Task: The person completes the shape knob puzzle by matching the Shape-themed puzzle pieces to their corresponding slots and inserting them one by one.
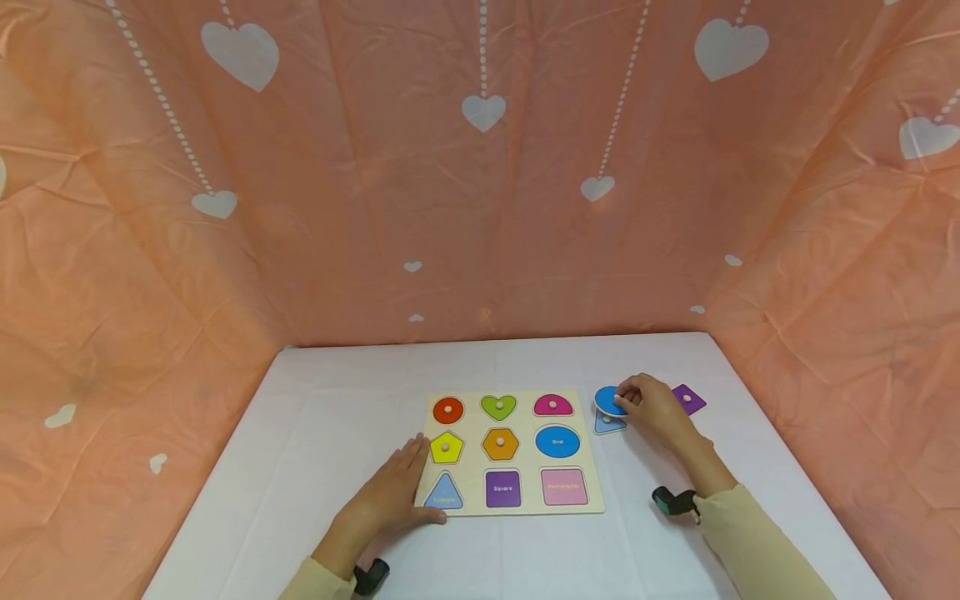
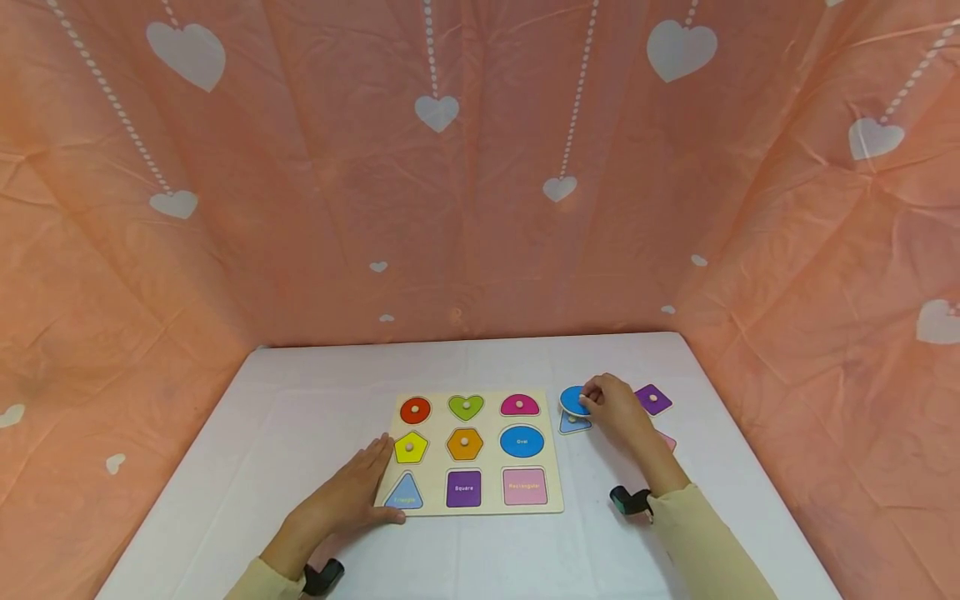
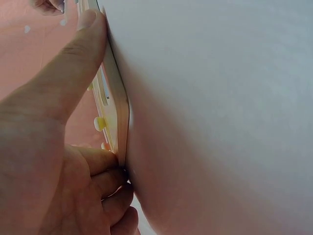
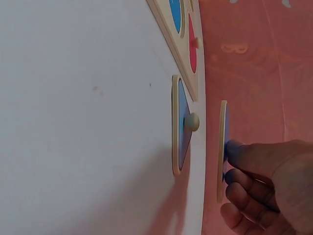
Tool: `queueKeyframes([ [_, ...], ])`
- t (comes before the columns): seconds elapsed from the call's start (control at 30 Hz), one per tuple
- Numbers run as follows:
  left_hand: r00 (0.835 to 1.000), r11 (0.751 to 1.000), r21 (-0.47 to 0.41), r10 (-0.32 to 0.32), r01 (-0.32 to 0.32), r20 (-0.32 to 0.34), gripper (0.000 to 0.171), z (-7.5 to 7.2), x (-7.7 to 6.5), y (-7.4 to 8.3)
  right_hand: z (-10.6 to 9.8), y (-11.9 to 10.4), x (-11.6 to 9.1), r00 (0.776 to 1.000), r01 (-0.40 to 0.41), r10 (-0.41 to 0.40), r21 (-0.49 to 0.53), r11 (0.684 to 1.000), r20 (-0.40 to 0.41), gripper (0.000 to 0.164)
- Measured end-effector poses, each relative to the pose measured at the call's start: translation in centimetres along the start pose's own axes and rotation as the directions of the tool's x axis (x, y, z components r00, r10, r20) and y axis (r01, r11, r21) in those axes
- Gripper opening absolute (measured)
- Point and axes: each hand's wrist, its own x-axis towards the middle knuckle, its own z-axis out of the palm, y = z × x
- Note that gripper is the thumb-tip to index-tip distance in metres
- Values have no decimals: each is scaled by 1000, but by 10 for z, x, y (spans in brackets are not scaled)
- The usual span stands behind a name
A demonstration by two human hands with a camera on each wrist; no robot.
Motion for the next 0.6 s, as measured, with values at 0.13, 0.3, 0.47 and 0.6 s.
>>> queueKeyframes([
  [0.13,1000,1000,6,-5,5,6,126,0,1,-2,3,-4,0,1000,18,-18,-18,1000,11,10],
  [0.3,1000,1000,6,-8,8,9,126,1,3,-3,7,-10,-1,999,29,-28,-28,999,25,11],
  [0.47,1000,1000,-1,-7,7,6,126,2,2,-3,12,-16,-2,998,52,-51,-27,998,34,10],
  [0.6,1000,1000,0,-8,8,7,126,3,2,-2,17,-22,-4,996,87,-86,-31,996,30,10],
])
